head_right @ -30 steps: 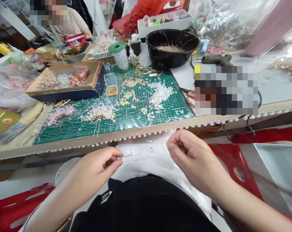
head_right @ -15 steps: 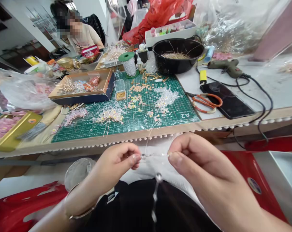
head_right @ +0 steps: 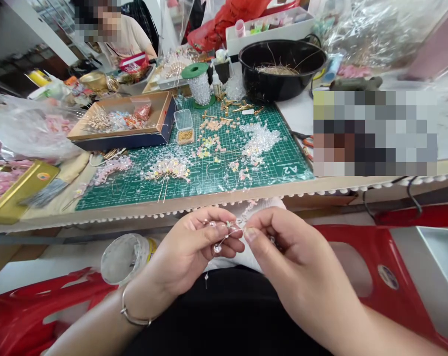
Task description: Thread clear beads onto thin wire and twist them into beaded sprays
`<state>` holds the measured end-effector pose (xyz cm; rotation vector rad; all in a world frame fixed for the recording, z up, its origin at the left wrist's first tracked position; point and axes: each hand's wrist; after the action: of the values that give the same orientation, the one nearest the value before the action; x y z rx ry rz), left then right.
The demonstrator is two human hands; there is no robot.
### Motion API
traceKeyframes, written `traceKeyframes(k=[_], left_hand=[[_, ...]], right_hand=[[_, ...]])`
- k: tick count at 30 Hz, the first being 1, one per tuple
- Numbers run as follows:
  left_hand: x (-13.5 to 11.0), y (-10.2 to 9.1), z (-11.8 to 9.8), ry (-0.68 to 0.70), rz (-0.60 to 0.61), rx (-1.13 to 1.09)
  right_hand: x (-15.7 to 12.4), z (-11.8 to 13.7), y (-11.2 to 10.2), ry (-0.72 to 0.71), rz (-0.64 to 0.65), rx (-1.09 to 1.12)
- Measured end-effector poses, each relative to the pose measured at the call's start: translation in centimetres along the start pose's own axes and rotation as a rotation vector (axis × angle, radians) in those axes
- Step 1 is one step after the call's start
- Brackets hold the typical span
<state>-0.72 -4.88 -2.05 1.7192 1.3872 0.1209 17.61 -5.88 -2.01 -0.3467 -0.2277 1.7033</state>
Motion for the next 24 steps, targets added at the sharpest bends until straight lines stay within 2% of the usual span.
traceKeyframes(k=[5, 7, 14, 18, 22, 24], left_hand=[[0.1, -0.2, 0.4, 0.119, -0.019, -0.051], [0.2, -0.2, 0.7, 0.139, 0.001, -0.046], [0.6, -0.8, 1.5, 0.221, 0.087, 0.056], [0.2, -1.0, 1.1, 0.297, 0.088, 0.324], [-0.3, -0.8, 0.5, 0.480, 0.043, 0.764], [-0.4, -0.8, 0.2, 0.556, 0.032, 0.916]], right_hand=[[0.7, -0.1, 0.1, 0.082, 0.033, 0.152], [1.0, 0.1, 0.2, 0.114, 0.028, 0.232], [1.8, 0.6, 0.6, 0.292, 0.129, 0.512], [1.8, 0.4, 0.6, 0.234, 0.120, 0.349], [1.6, 0.1, 0.3, 0.156, 0.125, 0.174], [1.5, 0.0, 0.2, 0.147, 0.133, 0.107]])
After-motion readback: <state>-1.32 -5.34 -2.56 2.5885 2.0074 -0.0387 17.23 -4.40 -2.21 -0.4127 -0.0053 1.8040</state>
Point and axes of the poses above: each hand's wrist, its own x-axis towards the middle knuckle, its own y-axis out of the palm, z = x × y, and after that the axes turned 3 degrees about -x, right-handed
